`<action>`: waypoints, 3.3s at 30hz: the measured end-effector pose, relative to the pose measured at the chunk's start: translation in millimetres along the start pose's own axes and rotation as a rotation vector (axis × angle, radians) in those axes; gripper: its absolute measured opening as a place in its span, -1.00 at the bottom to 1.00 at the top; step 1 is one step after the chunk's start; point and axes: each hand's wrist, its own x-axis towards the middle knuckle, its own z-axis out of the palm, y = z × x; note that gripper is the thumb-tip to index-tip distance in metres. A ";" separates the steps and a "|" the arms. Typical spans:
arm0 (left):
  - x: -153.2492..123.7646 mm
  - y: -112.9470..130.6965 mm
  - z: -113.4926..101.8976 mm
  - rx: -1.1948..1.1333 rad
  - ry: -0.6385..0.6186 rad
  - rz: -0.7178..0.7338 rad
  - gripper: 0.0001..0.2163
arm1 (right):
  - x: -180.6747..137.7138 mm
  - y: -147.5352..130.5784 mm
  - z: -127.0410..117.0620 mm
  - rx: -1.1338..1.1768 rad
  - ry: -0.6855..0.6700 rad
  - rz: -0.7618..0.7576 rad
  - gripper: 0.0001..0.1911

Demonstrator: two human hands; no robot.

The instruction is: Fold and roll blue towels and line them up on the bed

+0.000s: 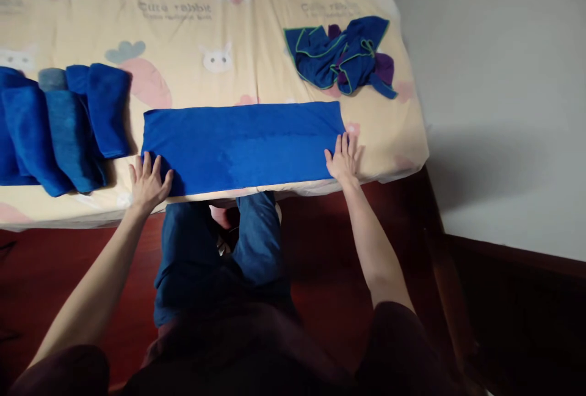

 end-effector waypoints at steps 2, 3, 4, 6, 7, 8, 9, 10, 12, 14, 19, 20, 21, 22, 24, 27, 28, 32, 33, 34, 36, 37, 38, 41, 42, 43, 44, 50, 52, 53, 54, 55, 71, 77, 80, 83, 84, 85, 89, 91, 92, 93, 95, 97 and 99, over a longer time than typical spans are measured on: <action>17.0 23.4 -3.9 -0.021 0.021 0.052 -0.34 | 6.3 -41.4 -7.8 -0.004 0.088 -0.109 -0.25; 27.0 39.3 -1.9 -0.032 0.027 0.096 -0.34 | 10.0 -68.3 -8.8 0.009 0.102 -0.179 -0.25; 37.6 57.0 3.7 -0.043 0.022 0.150 -0.35 | 13.7 -98.1 -7.1 0.029 0.086 -0.246 -0.26; 58.3 93.1 25.6 -0.065 -0.010 0.266 -0.35 | 20.1 -160.0 4.8 0.094 -0.004 -0.384 -0.27; 67.6 109.0 41.0 -0.075 -0.033 0.318 -0.36 | 22.6 -188.6 14.4 0.127 -0.044 -0.443 -0.27; 76.1 122.1 58.0 -0.086 -0.054 0.357 -0.37 | 24.6 -213.7 25.4 0.152 -0.082 -0.493 -0.28; 83.5 132.0 75.2 -0.100 -0.073 0.381 -0.39 | 26.3 -234.0 36.8 0.168 -0.112 -0.527 -0.28; 89.9 138.5 91.1 -0.113 -0.084 0.389 -0.40 | 28.0 -249.0 47.4 0.173 -0.124 -0.540 -0.29; 99.9 142.6 114.7 -0.138 -0.078 0.375 -0.41 | 32.3 -263.6 62.8 0.175 -0.132 -0.543 -0.30; 107.7 138.8 123.8 -0.157 -0.066 0.362 -0.41 | 38.6 -263.1 67.9 0.175 -0.134 -0.546 -0.31; 123.9 117.7 104.6 -0.187 -0.075 0.356 -0.40 | 57.8 -241.4 54.5 0.191 -0.151 -0.572 -0.28; 126.0 112.3 99.0 -0.184 -0.064 0.339 -0.41 | 61.3 -236.0 51.8 0.188 -0.145 -0.566 -0.28; 127.7 106.4 93.9 -0.178 -0.050 0.321 -0.41 | 64.7 -230.0 49.7 0.178 -0.135 -0.558 -0.28; 129.0 99.9 89.2 -0.169 -0.035 0.300 -0.41 | 68.1 -223.2 48.1 0.162 -0.122 -0.547 -0.29; 131.4 85.2 81.0 -0.144 -0.002 0.252 -0.40 | 75.4 -206.7 46.0 0.126 -0.097 -0.521 -0.31; 135.1 62.0 69.8 -0.083 0.035 0.154 -0.37 | 87.6 -177.1 43.4 0.101 -0.082 -0.470 -0.32; 136.5 54.8 65.9 -0.052 0.046 0.122 -0.36 | 91.9 -166.8 42.4 0.101 -0.082 -0.453 -0.33; 141.8 30.3 49.6 0.096 0.078 0.031 -0.32 | 108.9 -126.6 38.6 0.097 -0.065 -0.388 -0.33; 143.2 25.2 45.7 0.133 0.090 0.015 -0.31 | 112.8 -117.0 37.6 0.094 -0.057 -0.372 -0.33; 144.7 20.4 42.0 0.167 0.101 -0.005 -0.31 | 116.7 -107.8 36.4 0.091 -0.049 -0.356 -0.33; 148.1 11.2 35.6 0.230 0.119 -0.049 -0.30 | 123.6 -90.2 33.3 0.084 -0.041 -0.324 -0.32; 150.0 6.9 33.1 0.254 0.117 -0.069 -0.30 | 126.7 -82.0 31.5 0.080 -0.041 -0.309 -0.32; 151.8 2.8 31.1 0.270 0.109 -0.087 -0.29 | 129.7 -74.1 29.5 0.073 -0.043 -0.294 -0.32; 156.5 -7.8 28.0 0.285 0.090 -0.105 -0.26 | 138.2 -52.4 24.3 0.041 -0.041 -0.247 -0.32; 157.4 -10.4 27.8 0.286 0.090 -0.101 -0.26 | 141.1 -45.5 23.4 0.027 -0.038 -0.231 -0.32; 157.9 -12.6 27.9 0.287 0.094 -0.094 -0.25 | 144.3 -38.5 23.1 0.014 -0.034 -0.216 -0.32; 158.1 -14.2 28.3 0.287 0.098 -0.085 -0.25 | 147.6 -31.3 23.3 0.001 -0.030 -0.202 -0.32; 159.2 -15.5 30.8 0.288 0.081 -0.105 -0.25 | 169.2 4.4 27.9 -0.061 -0.019 -0.157 -0.32; 161.1 -13.3 29.4 0.301 0.059 -0.117 -0.27 | 172.4 5.2 26.0 -0.082 -0.030 -0.130 -0.32; 161.9 -11.5 27.8 0.307 0.045 -0.120 -0.28 | 171.5 2.6 23.8 -0.094 -0.030 -0.115 -0.32; 162.0 -9.1 25.6 0.311 0.031 -0.127 -0.28 | 168.3 -1.2 21.0 -0.106 -0.024 -0.103 -0.31; 161.0 -6.1 22.7 0.312 0.021 -0.133 -0.29 | 162.3 -5.5 17.8 -0.118 -0.008 -0.097 -0.30; 90.9 -17.1 15.4 0.208 -0.030 0.022 -0.33 | 64.9 50.4 13.5 -0.107 -0.062 -0.023 -0.24; -35.5 26.2 14.1 0.175 -0.054 0.121 -0.38 | -25.7 -53.8 -4.0 0.336 0.328 0.047 -0.25; -135.2 35.8 26.7 0.149 -0.118 -0.002 -0.38 | -146.1 -140.6 17.2 0.909 0.312 0.158 -0.42; -194.0 32.7 33.6 0.152 -0.193 -0.169 -0.40 | -242.3 -205.9 43.5 1.229 0.094 0.222 -0.68; -200.9 30.8 33.2 0.156 -0.213 -0.191 -0.41 | -258.2 -218.8 49.8 1.327 0.027 0.188 -0.68; -202.8 29.3 31.7 0.161 -0.230 -0.199 -0.42 | -265.0 -227.7 54.3 1.424 -0.012 0.183 -0.65; -187.2 30.3 20.9 0.185 -0.278 -0.169 -0.43 | -229.6 -242.7 63.5 1.719 -0.038 0.314 -0.59; -181.7 33.6 17.8 0.190 -0.285 -0.156 -0.44 | -203.9 -247.2 69.0 1.830 0.034 0.448 -0.60; -181.2 35.0 17.2 0.191 -0.283 -0.154 -0.44 | -194.6 -249.6 72.3 1.876 0.066 0.506 -0.61; -181.8 36.0 17.0 0.191 -0.278 -0.154 -0.44 | -188.4 -252.0 75.5 1.915 0.089 0.549 -0.61; -185.1 36.4 17.2 0.186 -0.264 -0.157 -0.45 | -183.8 -255.8 80.2 1.969 0.090 0.587 -0.61; -187.7 35.0 17.4 0.179 -0.259 -0.162 -0.45 | -185.0 -257.5 81.2 2.003 0.063 0.580 -0.62; -188.0 33.0 17.5 0.174 -0.260 -0.162 -0.44 | -186.1 -257.1 78.8 2.029 0.033 0.569 -0.65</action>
